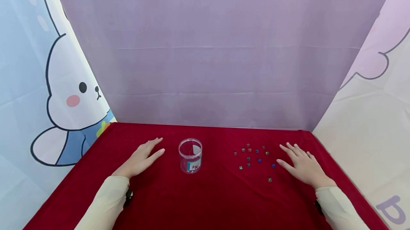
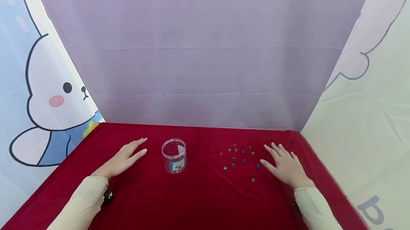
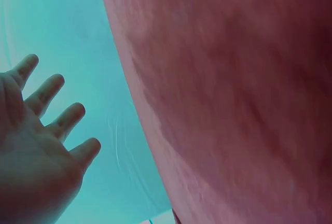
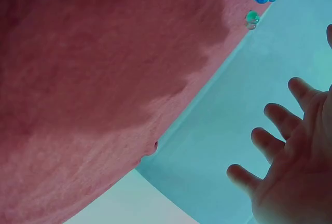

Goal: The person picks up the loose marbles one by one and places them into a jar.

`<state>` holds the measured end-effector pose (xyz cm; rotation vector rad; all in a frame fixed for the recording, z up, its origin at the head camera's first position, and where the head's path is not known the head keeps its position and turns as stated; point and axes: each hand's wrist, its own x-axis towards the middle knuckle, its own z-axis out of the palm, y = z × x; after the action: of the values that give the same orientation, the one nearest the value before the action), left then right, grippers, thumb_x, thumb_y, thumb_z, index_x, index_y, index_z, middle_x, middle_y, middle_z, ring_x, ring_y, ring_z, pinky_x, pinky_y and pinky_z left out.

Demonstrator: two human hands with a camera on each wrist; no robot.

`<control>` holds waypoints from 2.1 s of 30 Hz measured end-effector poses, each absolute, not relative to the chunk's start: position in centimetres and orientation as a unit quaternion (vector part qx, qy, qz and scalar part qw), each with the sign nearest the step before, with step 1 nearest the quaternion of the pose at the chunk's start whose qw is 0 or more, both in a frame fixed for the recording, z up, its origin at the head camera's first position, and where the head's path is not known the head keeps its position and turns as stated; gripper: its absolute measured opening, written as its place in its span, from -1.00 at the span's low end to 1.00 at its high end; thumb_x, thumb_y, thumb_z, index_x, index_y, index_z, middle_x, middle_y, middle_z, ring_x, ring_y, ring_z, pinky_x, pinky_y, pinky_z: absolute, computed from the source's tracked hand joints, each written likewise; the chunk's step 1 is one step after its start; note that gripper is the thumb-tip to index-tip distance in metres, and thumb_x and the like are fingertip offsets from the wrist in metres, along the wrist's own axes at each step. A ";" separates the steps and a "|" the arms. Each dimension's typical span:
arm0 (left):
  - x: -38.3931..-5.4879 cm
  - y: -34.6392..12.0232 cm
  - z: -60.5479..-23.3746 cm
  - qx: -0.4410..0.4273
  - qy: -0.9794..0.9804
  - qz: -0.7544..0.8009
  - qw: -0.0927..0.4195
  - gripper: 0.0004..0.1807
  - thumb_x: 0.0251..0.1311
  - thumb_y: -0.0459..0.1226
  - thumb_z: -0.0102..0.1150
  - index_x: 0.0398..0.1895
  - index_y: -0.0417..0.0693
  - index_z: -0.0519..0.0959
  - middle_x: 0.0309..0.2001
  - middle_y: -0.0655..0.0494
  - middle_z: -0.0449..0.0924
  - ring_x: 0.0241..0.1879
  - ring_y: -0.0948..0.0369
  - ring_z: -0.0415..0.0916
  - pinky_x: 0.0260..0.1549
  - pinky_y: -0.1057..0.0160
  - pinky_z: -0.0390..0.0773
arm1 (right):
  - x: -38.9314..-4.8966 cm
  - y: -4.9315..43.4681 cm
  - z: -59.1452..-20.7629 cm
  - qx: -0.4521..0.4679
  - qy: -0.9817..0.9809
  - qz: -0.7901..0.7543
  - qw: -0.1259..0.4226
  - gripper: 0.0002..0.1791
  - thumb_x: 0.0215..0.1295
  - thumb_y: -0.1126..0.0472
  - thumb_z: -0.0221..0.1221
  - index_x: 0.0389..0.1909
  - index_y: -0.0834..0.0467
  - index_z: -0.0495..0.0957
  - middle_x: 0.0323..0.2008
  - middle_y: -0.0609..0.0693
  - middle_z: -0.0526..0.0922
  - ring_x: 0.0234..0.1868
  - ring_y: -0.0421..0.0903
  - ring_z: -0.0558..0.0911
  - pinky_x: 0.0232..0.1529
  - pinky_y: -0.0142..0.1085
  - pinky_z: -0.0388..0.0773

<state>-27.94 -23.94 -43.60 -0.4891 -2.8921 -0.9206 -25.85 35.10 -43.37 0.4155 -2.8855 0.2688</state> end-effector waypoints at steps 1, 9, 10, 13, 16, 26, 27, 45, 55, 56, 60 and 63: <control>-28.0 -23.7 -43.6 -0.158 -0.937 -0.309 0.027 -0.21 0.42 0.17 -0.01 0.58 0.04 0.12 0.53 -0.14 0.07 0.48 -0.23 -0.06 0.30 -0.43 0.01 | -25.9 35.0 -43.4 0.142 -0.980 0.091 0.107 -0.18 0.41 -0.33 0.04 0.48 0.13 0.27 0.44 0.31 0.23 0.43 0.37 0.16 0.27 0.42 0.05; -28.4 -22.0 -44.1 -0.154 -0.925 -0.348 -0.010 -0.09 0.30 0.29 0.04 0.60 0.13 0.06 0.52 -0.07 0.09 0.47 -0.15 -0.01 0.28 -0.41 0.10 | -26.0 34.6 -43.4 0.150 -0.978 0.094 0.112 -0.19 0.40 -0.32 0.05 0.47 0.11 0.29 0.45 0.28 0.24 0.44 0.34 0.17 0.29 0.38 0.06; -28.4 -21.8 -44.1 -0.152 -0.924 -0.351 -0.014 -0.08 0.29 0.30 0.04 0.60 0.15 0.06 0.52 -0.05 0.09 0.46 -0.14 0.00 0.28 -0.41 0.11 | -25.9 34.5 -43.4 0.152 -0.977 0.096 0.112 -0.20 0.41 -0.32 0.06 0.47 0.12 0.30 0.45 0.28 0.25 0.44 0.34 0.17 0.29 0.38 0.06; -28.4 -21.1 -44.1 -0.148 -0.919 -0.365 -0.026 -0.07 0.26 0.27 0.12 0.59 0.16 0.07 0.52 -0.03 0.10 0.46 -0.12 0.02 0.28 -0.39 0.12 | -25.9 34.3 -43.3 0.157 -0.976 0.103 0.113 -0.21 0.41 -0.29 0.08 0.46 0.14 0.31 0.45 0.28 0.25 0.44 0.34 0.18 0.30 0.37 0.08; -28.3 -20.4 -43.9 -0.143 -0.913 -0.380 -0.034 -0.05 0.22 0.21 0.23 0.58 0.15 0.09 0.52 0.00 0.11 0.47 -0.10 0.04 0.29 -0.38 0.14 | -25.9 34.0 -43.3 0.164 -0.973 0.114 0.113 -0.22 0.40 -0.25 0.12 0.44 0.18 0.33 0.44 0.30 0.24 0.43 0.35 0.18 0.29 0.37 0.11; -28.6 -18.8 -44.2 -0.158 -0.893 -0.420 -0.043 0.03 0.13 0.19 0.35 0.58 0.10 0.08 0.51 0.00 0.14 0.47 -0.09 0.07 0.27 -0.30 0.25 | -25.7 33.4 -43.2 0.169 -0.972 0.119 0.113 -0.25 0.39 -0.20 0.16 0.42 0.19 0.37 0.44 0.30 0.25 0.43 0.35 0.19 0.30 0.34 0.13; -28.7 -18.6 -44.2 -0.161 -0.888 -0.429 -0.044 0.03 0.13 0.17 0.36 0.58 0.09 0.08 0.51 -0.01 0.14 0.47 -0.09 0.08 0.26 -0.30 0.27 | -25.7 33.4 -43.2 0.170 -0.972 0.118 0.113 -0.26 0.39 -0.20 0.17 0.41 0.19 0.37 0.44 0.30 0.26 0.43 0.35 0.20 0.30 0.34 0.13; -28.8 -15.7 -44.9 -0.138 -0.831 -0.534 -0.075 0.16 -0.01 0.04 0.54 0.59 0.15 0.00 0.50 -0.03 0.15 0.47 -0.09 0.06 0.25 -0.34 0.25 | -25.9 32.2 -43.4 0.193 -0.967 0.107 0.125 -0.29 0.37 -0.20 0.19 0.34 0.21 0.45 0.31 0.29 0.43 0.31 0.31 0.40 0.22 0.31 0.29; -29.0 -14.9 -45.3 -0.135 -0.822 -0.549 -0.067 0.15 -0.05 -0.02 0.58 0.57 0.13 0.07 0.39 0.03 0.29 0.37 -0.05 0.21 0.18 -0.27 0.38 | -26.0 32.2 -43.5 0.205 -0.965 0.118 0.115 -0.37 0.33 -0.10 0.28 0.26 0.22 0.51 0.21 0.24 0.52 0.22 0.26 0.48 0.17 0.20 0.42; -29.0 -14.8 -45.3 -0.136 -0.821 -0.551 -0.067 0.13 -0.05 -0.03 0.59 0.56 0.14 0.09 0.38 0.04 0.31 0.35 -0.03 0.23 0.18 -0.25 0.39 | -26.0 32.2 -43.5 0.205 -0.965 0.119 0.111 -0.38 0.32 -0.08 0.30 0.25 0.22 0.51 0.20 0.23 0.53 0.21 0.26 0.49 0.16 0.19 0.44; -29.0 -14.7 -45.5 -0.145 -0.817 -0.554 -0.067 0.06 -0.03 -0.06 0.58 0.51 0.15 0.15 0.34 0.03 0.34 0.30 0.00 0.29 0.18 -0.20 0.42 | -26.0 32.2 -43.6 0.208 -0.966 0.119 0.100 -0.40 0.27 0.00 0.35 0.24 0.22 0.52 0.16 0.22 0.55 0.18 0.24 0.51 0.12 0.17 0.49; -29.1 -14.6 -45.7 -0.150 -0.818 -0.552 -0.065 0.04 -0.02 -0.06 0.58 0.50 0.11 0.16 0.36 0.01 0.32 0.31 0.00 0.28 0.18 -0.18 0.43 | -26.1 32.2 -43.8 0.212 -0.965 0.117 0.100 -0.42 0.24 0.04 0.37 0.21 0.24 0.53 0.14 0.21 0.57 0.16 0.23 0.52 0.10 0.15 0.51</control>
<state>-29.13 -14.57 -45.65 -0.4934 -2.6817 -1.8097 -26.08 32.24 -43.75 0.6252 -2.8524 0.3465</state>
